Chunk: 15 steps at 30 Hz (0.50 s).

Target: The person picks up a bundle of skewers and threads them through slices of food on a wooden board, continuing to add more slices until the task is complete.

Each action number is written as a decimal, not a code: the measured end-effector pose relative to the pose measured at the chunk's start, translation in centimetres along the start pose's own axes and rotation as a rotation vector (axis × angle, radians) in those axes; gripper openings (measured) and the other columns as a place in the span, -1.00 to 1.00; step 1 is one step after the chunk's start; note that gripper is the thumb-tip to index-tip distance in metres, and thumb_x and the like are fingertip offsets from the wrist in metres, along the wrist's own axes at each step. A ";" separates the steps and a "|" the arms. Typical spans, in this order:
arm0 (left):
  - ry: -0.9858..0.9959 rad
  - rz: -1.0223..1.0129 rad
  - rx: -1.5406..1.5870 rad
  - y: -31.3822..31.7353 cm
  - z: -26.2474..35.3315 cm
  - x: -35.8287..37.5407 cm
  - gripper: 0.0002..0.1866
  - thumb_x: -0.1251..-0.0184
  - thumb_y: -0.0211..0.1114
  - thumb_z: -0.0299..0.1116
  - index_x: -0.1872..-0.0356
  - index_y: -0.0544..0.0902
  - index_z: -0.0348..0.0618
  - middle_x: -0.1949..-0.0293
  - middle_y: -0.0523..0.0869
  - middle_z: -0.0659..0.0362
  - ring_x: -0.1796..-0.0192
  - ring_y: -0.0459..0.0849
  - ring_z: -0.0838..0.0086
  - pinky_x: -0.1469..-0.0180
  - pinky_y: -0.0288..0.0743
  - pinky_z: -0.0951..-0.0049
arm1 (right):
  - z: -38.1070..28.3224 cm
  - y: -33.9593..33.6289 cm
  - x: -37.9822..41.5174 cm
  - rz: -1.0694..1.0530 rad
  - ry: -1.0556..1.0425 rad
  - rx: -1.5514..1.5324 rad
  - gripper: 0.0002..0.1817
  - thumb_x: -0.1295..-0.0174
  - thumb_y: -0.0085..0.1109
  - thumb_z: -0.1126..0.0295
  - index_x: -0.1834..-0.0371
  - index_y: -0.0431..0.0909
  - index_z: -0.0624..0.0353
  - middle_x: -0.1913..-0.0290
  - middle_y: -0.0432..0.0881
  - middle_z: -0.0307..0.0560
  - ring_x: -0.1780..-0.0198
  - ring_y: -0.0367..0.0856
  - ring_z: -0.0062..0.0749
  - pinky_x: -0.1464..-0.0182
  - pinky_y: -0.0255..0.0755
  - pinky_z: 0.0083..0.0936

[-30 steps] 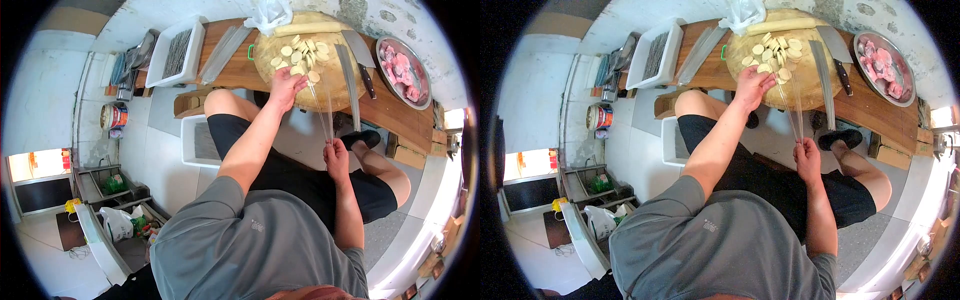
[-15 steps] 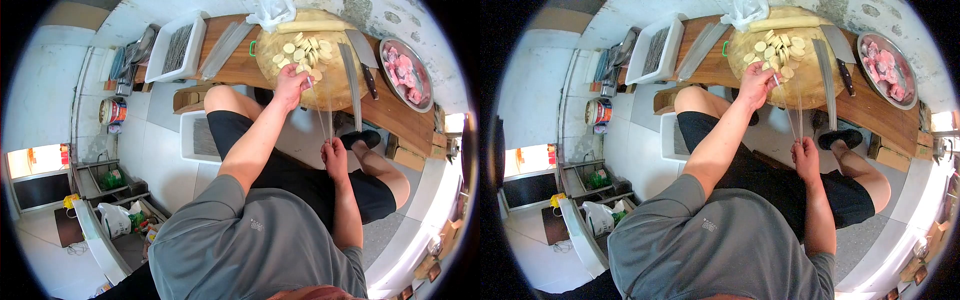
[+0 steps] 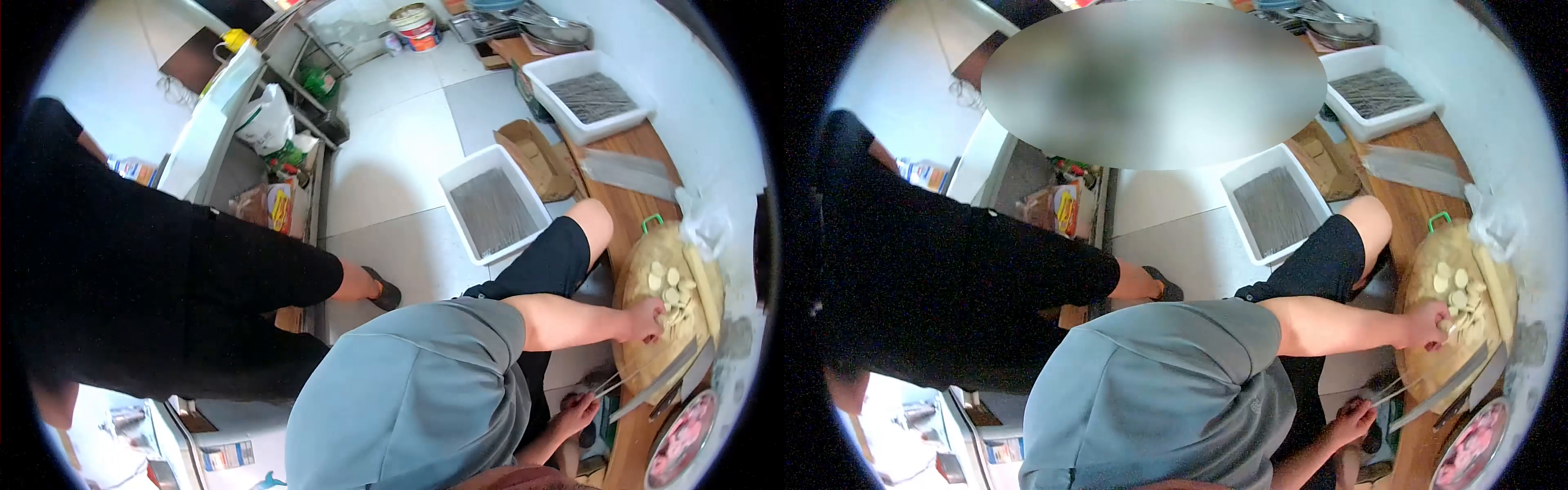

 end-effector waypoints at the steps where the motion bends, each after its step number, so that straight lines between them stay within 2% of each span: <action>1: 0.009 -0.001 0.024 -0.4 0.9 -0.9 -0.64 -0.07 0.22 -0.71 0.09 0.36 -0.29 0.44 0.57 0.03 0.50 0.62 0.39 0.58 0.44 0.40 | -0.7 0.8 -1.2 -0.004 -0.005 0.016 -0.79 -0.39 0.05 0.25 0.37 0.31 0.04 0.54 0.26 -0.37 0.56 0.21 -0.69 0.59 0.11 -0.75; 3: -0.023 -0.008 0.080 -1.2 1.6 -1.0 -0.59 -0.08 0.23 -0.68 0.02 0.35 -0.28 0.40 0.58 0.03 0.47 0.62 0.39 0.52 0.48 0.40 | -1.5 2.1 -1.1 0.027 0.004 0.041 -0.79 -0.40 0.04 0.25 0.36 0.31 0.03 0.55 0.26 -0.38 0.58 0.19 -0.70 0.60 0.10 -0.75; 5: 0.054 0.021 0.023 -2.6 0.1 -2.3 -0.57 -0.08 0.24 -0.66 0.00 0.36 -0.27 0.38 0.58 0.06 0.45 0.62 0.38 0.49 0.51 0.38 | -0.9 1.9 -2.1 0.048 0.008 0.018 -0.81 -0.40 0.03 0.26 0.35 0.32 0.02 0.56 0.26 -0.38 0.59 0.19 -0.70 0.61 0.08 -0.75; 7: 0.039 0.037 -0.075 -2.7 -0.1 -1.6 -0.58 -0.06 0.27 -0.62 0.01 0.42 -0.26 0.36 0.58 0.09 0.43 0.62 0.39 0.45 0.54 0.37 | 0.1 1.7 -1.3 0.068 0.037 0.009 -0.87 -0.40 0.00 0.31 0.29 0.35 0.07 0.55 0.29 -0.39 0.57 0.20 -0.71 0.59 0.10 -0.75; 8: 0.054 -0.008 -0.036 -2.1 1.7 -0.7 -0.57 0.11 0.33 -0.60 0.13 0.45 -0.21 0.46 0.53 0.20 0.50 0.53 0.48 0.51 0.43 0.42 | -0.7 1.8 -1.2 0.061 0.051 0.027 -0.91 -0.40 -0.01 0.36 0.22 0.37 0.12 0.53 0.32 -0.40 0.55 0.21 -0.71 0.56 0.13 -0.74; 9: 0.071 0.056 -0.191 -2.5 1.3 -0.3 -0.53 0.01 0.30 -0.62 -0.02 0.44 -0.28 0.31 0.60 0.10 0.38 0.62 0.41 0.39 0.55 0.43 | -0.6 1.8 -0.7 0.045 0.053 0.027 -0.91 -0.39 -0.01 0.37 0.26 0.37 0.09 0.52 0.33 -0.40 0.54 0.23 -0.74 0.54 0.14 -0.75; 10: 0.064 -0.004 -0.037 -2.4 0.7 -0.6 -0.49 0.02 0.29 -0.63 -0.06 0.43 -0.28 0.32 0.60 0.12 0.36 0.61 0.43 0.35 0.54 0.44 | -1.0 1.7 -0.4 0.002 -0.033 0.174 -0.90 -0.39 -0.02 0.37 0.30 0.36 0.09 0.53 0.33 -0.40 0.54 0.25 -0.74 0.54 0.15 -0.76; 11: -0.128 0.044 -0.089 -1.8 2.6 1.0 -0.45 0.00 0.27 -0.64 -0.11 0.40 -0.28 0.31 0.61 0.12 0.34 0.62 0.43 0.33 0.54 0.47 | -1.0 1.7 -0.1 0.073 0.002 0.163 -0.87 -0.40 -0.02 0.37 0.33 0.35 0.09 0.54 0.34 -0.39 0.55 0.25 -0.73 0.55 0.16 -0.73; 12: -0.143 -0.048 -0.043 -1.6 2.1 0.6 -0.45 -0.07 0.27 -0.63 -0.16 0.35 -0.31 0.29 0.62 0.10 0.31 0.63 0.43 0.27 0.56 0.47 | -1.7 2.1 0.3 0.062 0.030 0.074 -0.86 -0.41 -0.03 0.36 0.33 0.34 0.12 0.54 0.35 -0.36 0.55 0.26 -0.72 0.55 0.16 -0.71; 13: -0.126 0.031 -0.013 -1.3 2.3 0.9 -0.48 -0.16 0.26 -0.61 -0.17 0.32 -0.33 0.23 0.63 0.06 0.25 0.65 0.39 0.21 0.58 0.43 | -1.8 2.0 0.5 0.078 0.019 0.048 -0.85 -0.41 -0.02 0.36 0.33 0.34 0.14 0.54 0.36 -0.35 0.55 0.26 -0.71 0.54 0.17 -0.71; 15: -0.172 -0.033 0.015 -0.5 3.0 1.5 -0.51 -0.23 0.22 -0.60 -0.18 0.30 -0.31 0.10 0.64 0.02 0.14 0.66 0.34 0.12 0.58 0.35 | -2.0 2.0 1.1 0.102 -0.009 0.003 -0.84 -0.42 -0.02 0.36 0.32 0.33 0.16 0.54 0.38 -0.32 0.55 0.27 -0.70 0.53 0.17 -0.71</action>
Point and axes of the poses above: each hand's wrist, its own x-axis away from the middle knuckle, its own y-axis out of the palm, z = x × y, the point moved 5 cm from there along -x, towards the middle knuckle
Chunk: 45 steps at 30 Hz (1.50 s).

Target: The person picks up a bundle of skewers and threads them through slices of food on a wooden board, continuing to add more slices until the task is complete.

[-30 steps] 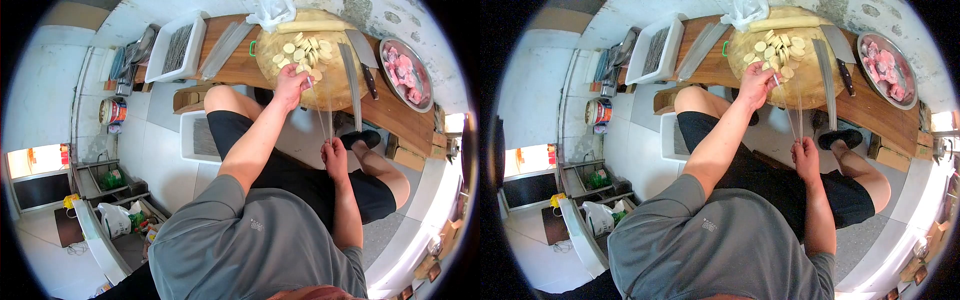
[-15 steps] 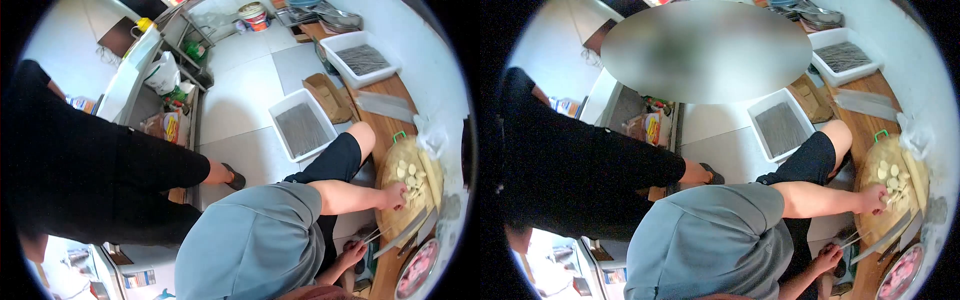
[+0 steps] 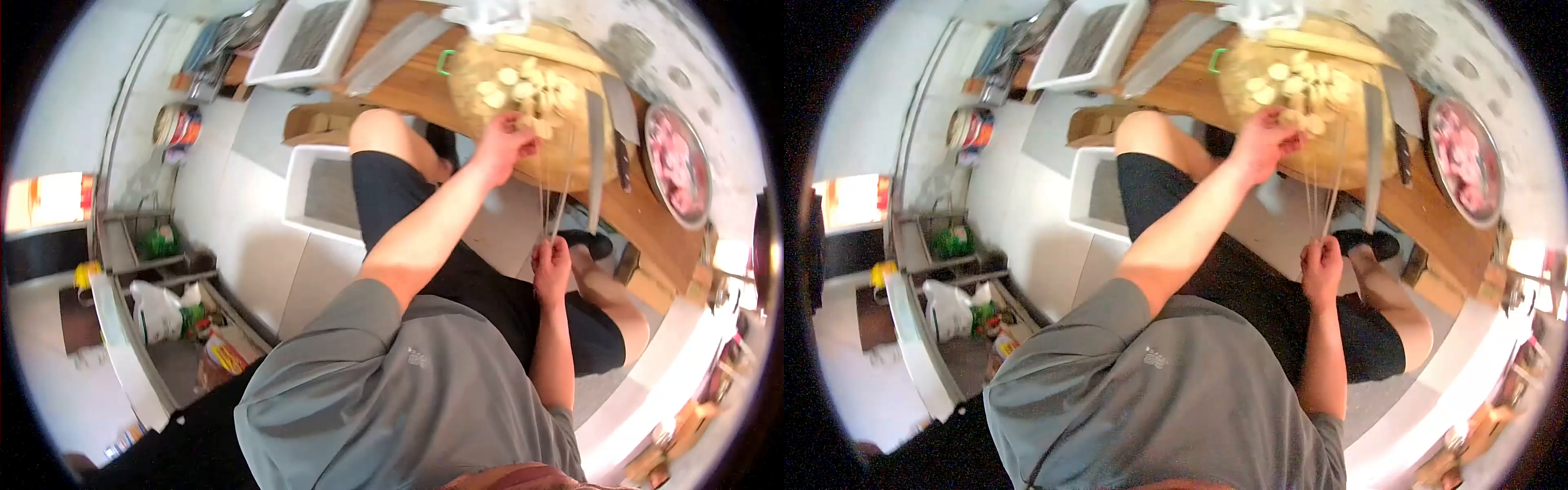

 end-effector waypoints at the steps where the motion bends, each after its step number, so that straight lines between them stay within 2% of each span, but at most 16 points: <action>1: -0.013 -0.045 0.058 -0.1 -0.3 -0.4 -0.58 -0.28 0.18 -0.56 -0.15 0.33 -0.29 0.10 0.64 0.03 0.12 0.66 0.32 0.07 0.56 0.31 | -0.3 0.2 -0.1 0.011 -0.006 -0.015 -0.84 -0.42 -0.02 0.37 0.31 0.33 0.18 0.55 0.38 -0.31 0.55 0.27 -0.70 0.52 0.18 -0.71; 6: -0.062 -0.189 0.158 0.0 -0.4 -1.3 -0.77 -0.40 0.08 -0.42 -0.02 0.45 -0.25 0.06 0.64 0.07 0.04 0.66 0.26 0.04 0.56 0.28 | -0.7 -0.4 0.1 0.005 -0.023 -0.010 -0.86 -0.41 -0.02 0.38 0.28 0.31 0.17 0.56 0.39 -0.31 0.55 0.29 -0.69 0.52 0.18 -0.70; 9: -0.068 -0.130 0.191 -0.3 0.5 -1.4 -0.75 -0.41 0.04 -0.43 -0.04 0.43 -0.26 0.08 0.62 0.06 0.07 0.66 0.26 0.07 0.57 0.30 | -0.9 -0.4 0.0 -0.008 -0.027 -0.018 -0.87 -0.40 0.00 0.40 0.28 0.31 0.17 0.57 0.39 -0.31 0.55 0.31 -0.69 0.52 0.20 -0.70; 16: -0.040 -0.153 0.196 -1.0 1.6 -2.3 -0.75 -0.43 0.05 -0.40 -0.03 0.44 -0.31 0.03 0.63 0.02 0.03 0.65 0.23 -0.03 0.56 0.25 | -0.6 -0.2 -0.1 -0.016 -0.026 0.022 -0.89 -0.38 0.02 0.42 0.28 0.33 0.18 0.56 0.40 -0.31 0.54 0.33 -0.69 0.51 0.23 -0.70; 19: -0.022 -0.150 0.175 -1.2 1.6 -2.4 -0.72 -0.46 -0.01 -0.39 -0.06 0.44 -0.35 -0.01 0.62 0.00 0.00 0.65 0.23 -0.02 0.58 0.27 | -0.7 -0.2 -0.1 -0.022 -0.010 0.041 -0.89 -0.37 0.03 0.41 0.27 0.38 0.21 0.56 0.41 -0.32 0.53 0.33 -0.69 0.50 0.23 -0.69; 26: -0.015 -0.117 0.168 -1.7 2.0 -2.8 -0.72 -0.46 0.04 -0.37 -0.06 0.45 -0.35 0.02 0.63 0.02 0.00 0.65 0.22 -0.04 0.57 0.26 | 0.0 -0.4 -0.1 -0.031 -0.011 0.066 -0.86 -0.38 0.04 0.38 0.23 0.44 0.24 0.55 0.42 -0.34 0.52 0.33 -0.71 0.49 0.23 -0.68; 45: -0.030 -0.122 0.087 -1.7 1.8 -2.6 -0.74 -0.44 0.06 -0.41 -0.02 0.45 -0.37 0.04 0.62 -0.02 0.02 0.66 0.17 -0.02 0.59 0.23 | -0.3 -0.4 0.1 -0.018 0.047 0.123 -0.84 -0.37 0.05 0.34 0.25 0.44 0.22 0.56 0.42 -0.34 0.54 0.32 -0.71 0.51 0.21 -0.69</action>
Point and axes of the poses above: each hand's wrist, its own x-axis away from the middle knuckle, its own y-axis out of the palm, z = x × y, the point moved 5 cm from there along -x, towards the middle knuckle
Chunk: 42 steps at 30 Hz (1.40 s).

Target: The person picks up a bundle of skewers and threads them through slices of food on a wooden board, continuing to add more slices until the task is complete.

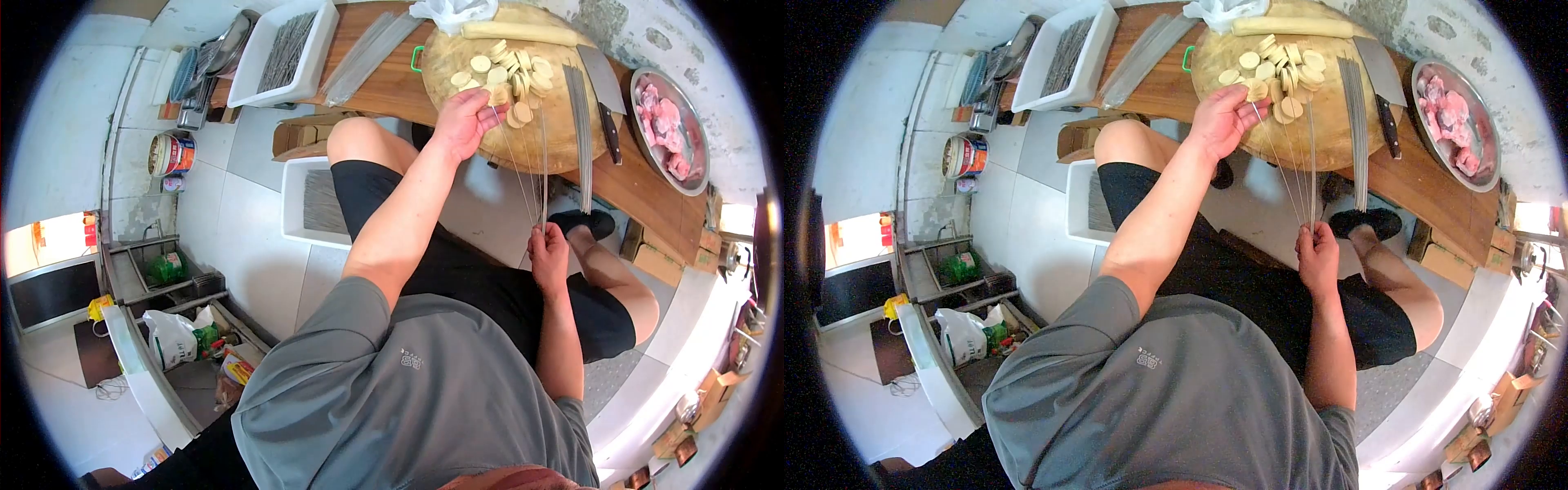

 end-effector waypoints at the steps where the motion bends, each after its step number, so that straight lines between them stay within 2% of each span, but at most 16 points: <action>1: -0.005 0.000 0.003 0.0 -0.1 0.0 -0.74 -0.43 0.06 -0.41 -0.02 0.46 -0.37 0.04 0.63 -0.02 0.02 0.66 0.16 -0.02 0.59 0.23 | -0.1 0.0 0.1 0.002 0.005 -0.003 -0.84 -0.37 0.05 0.34 0.25 0.44 0.22 0.56 0.42 -0.34 0.54 0.32 -0.71 0.52 0.21 -0.69; 19: -0.055 0.008 -0.013 0.7 -0.5 0.5 -0.78 -0.39 0.07 -0.42 0.07 0.48 -0.38 0.08 0.64 -0.05 0.05 0.68 0.13 0.04 0.61 0.24 | 0.5 0.4 0.0 -0.004 0.002 -0.084 -0.85 -0.38 0.05 0.34 0.27 0.43 0.19 0.55 0.41 -0.35 0.55 0.31 -0.72 0.53 0.21 -0.69; 29: -0.069 -0.013 -0.042 1.6 -0.8 1.2 -0.76 -0.40 0.06 -0.43 0.02 0.49 -0.37 0.09 0.66 -0.02 0.08 0.70 0.19 0.12 0.60 0.32 | -0.2 1.0 0.2 -0.010 0.022 -0.157 -0.84 -0.38 0.06 0.33 0.27 0.43 0.18 0.57 0.38 -0.38 0.58 0.27 -0.74 0.56 0.16 -0.70; 42: -0.099 -0.043 -0.063 2.3 -1.2 1.8 -0.77 -0.40 0.06 -0.42 0.04 0.49 -0.35 0.12 0.67 0.00 0.11 0.71 0.20 0.10 0.61 0.32 | -0.6 0.8 -0.5 0.009 -0.046 -0.049 -0.82 -0.39 0.04 0.33 0.33 0.41 0.18 0.57 0.39 -0.38 0.58 0.27 -0.74 0.55 0.17 -0.69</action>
Point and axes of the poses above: each hand's wrist, its own x-axis away from the middle knuckle, its own y-axis out of the palm, z = x × y, the point moved 5 cm from there along -x, towards the middle knuckle
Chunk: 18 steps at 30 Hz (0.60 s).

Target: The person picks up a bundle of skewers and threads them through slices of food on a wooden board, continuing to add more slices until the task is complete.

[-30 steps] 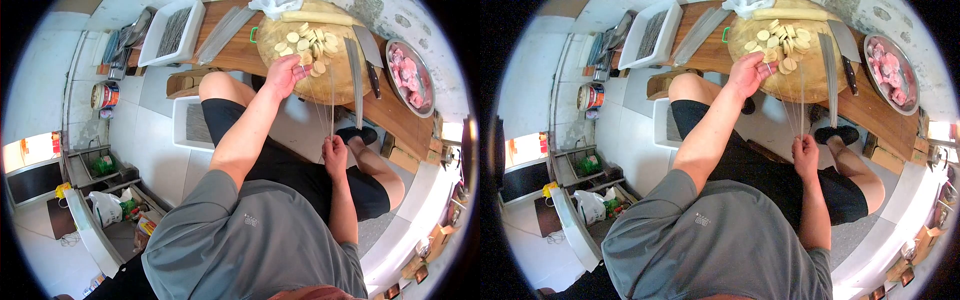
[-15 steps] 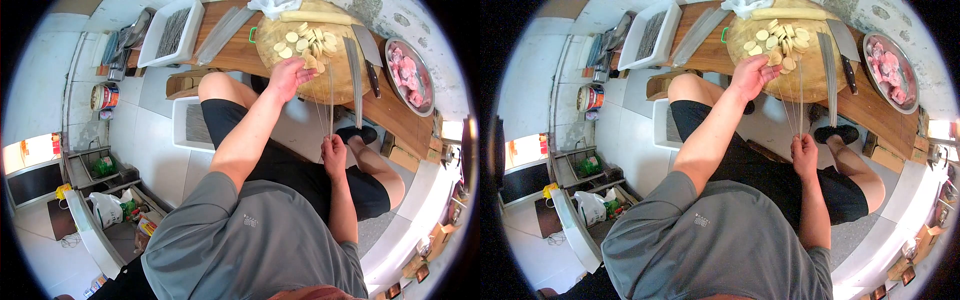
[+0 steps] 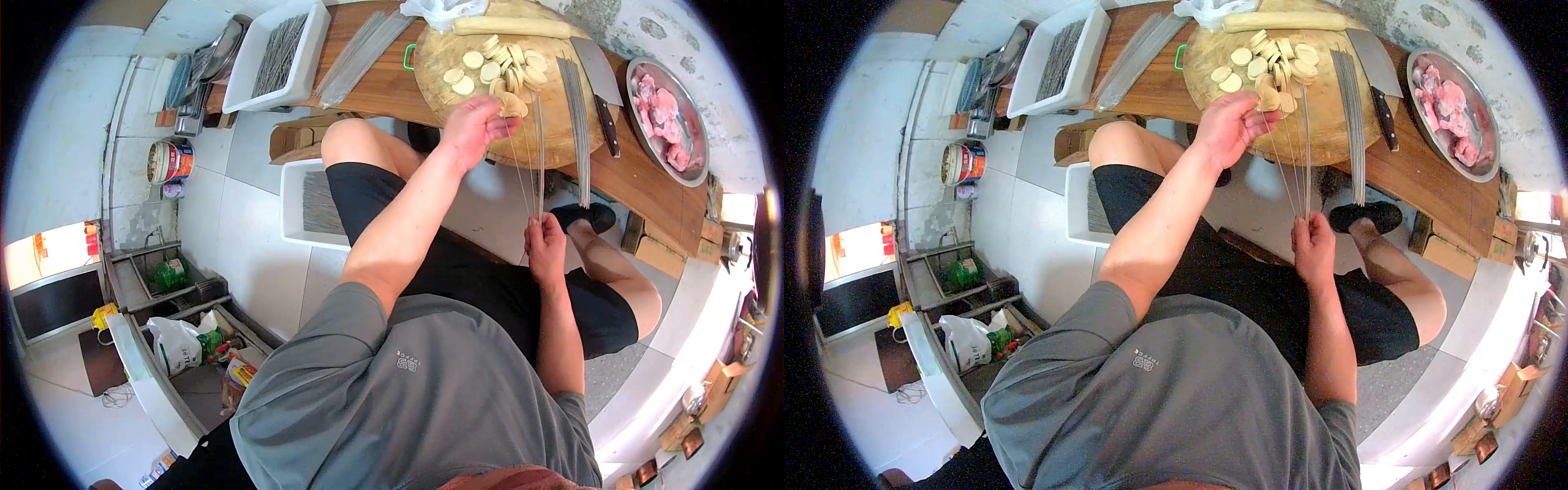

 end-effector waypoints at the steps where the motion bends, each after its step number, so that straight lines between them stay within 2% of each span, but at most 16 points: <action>1: -0.005 -0.003 -0.012 0.1 -0.2 0.1 -0.77 -0.40 0.06 -0.42 0.04 0.50 -0.35 0.12 0.67 0.01 0.11 0.71 0.21 0.10 0.61 0.32 | -0.2 0.1 -0.1 0.001 -0.005 -0.007 -0.82 -0.39 0.04 0.33 0.33 0.41 0.18 0.57 0.39 -0.38 0.58 0.27 -0.74 0.55 0.17 -0.69; 4: -0.038 0.002 0.021 0.2 -1.1 0.3 -0.79 -0.41 0.06 -0.40 0.08 0.53 -0.32 0.14 0.68 0.03 0.16 0.72 0.24 0.13 0.61 0.35 | -0.8 0.4 -0.2 -0.019 0.019 -0.056 -0.83 -0.39 0.04 0.34 0.32 0.41 0.19 0.57 0.38 -0.37 0.59 0.27 -0.74 0.56 0.16 -0.70; 11: -0.085 0.046 -0.046 -1.5 -4.0 0.0 -0.82 -0.41 0.11 -0.35 0.16 0.59 -0.23 0.29 0.70 0.13 0.29 0.69 0.45 0.25 0.59 0.43 | -1.0 0.1 -0.4 -0.080 0.126 -0.197 -0.88 -0.40 0.01 0.37 0.27 0.42 0.17 0.57 0.37 -0.35 0.63 0.23 -0.72 0.62 0.10 -0.72; 18: -0.093 0.016 -0.033 -1.4 -4.6 -0.5 -0.83 -0.42 0.11 -0.35 0.19 0.58 -0.22 0.30 0.68 0.16 0.33 0.67 0.46 0.26 0.58 0.44 | -1.1 0.2 -0.3 -0.164 0.203 -0.270 -0.88 -0.41 -0.01 0.34 0.22 0.43 0.14 0.59 0.37 -0.32 0.69 0.19 -0.70 0.66 0.04 -0.72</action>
Point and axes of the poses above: each hand's wrist, its own x-axis away from the middle knuckle, its own y-axis out of the palm, z = x × y, the point moved 5 cm from there along -x, towards the middle knuckle
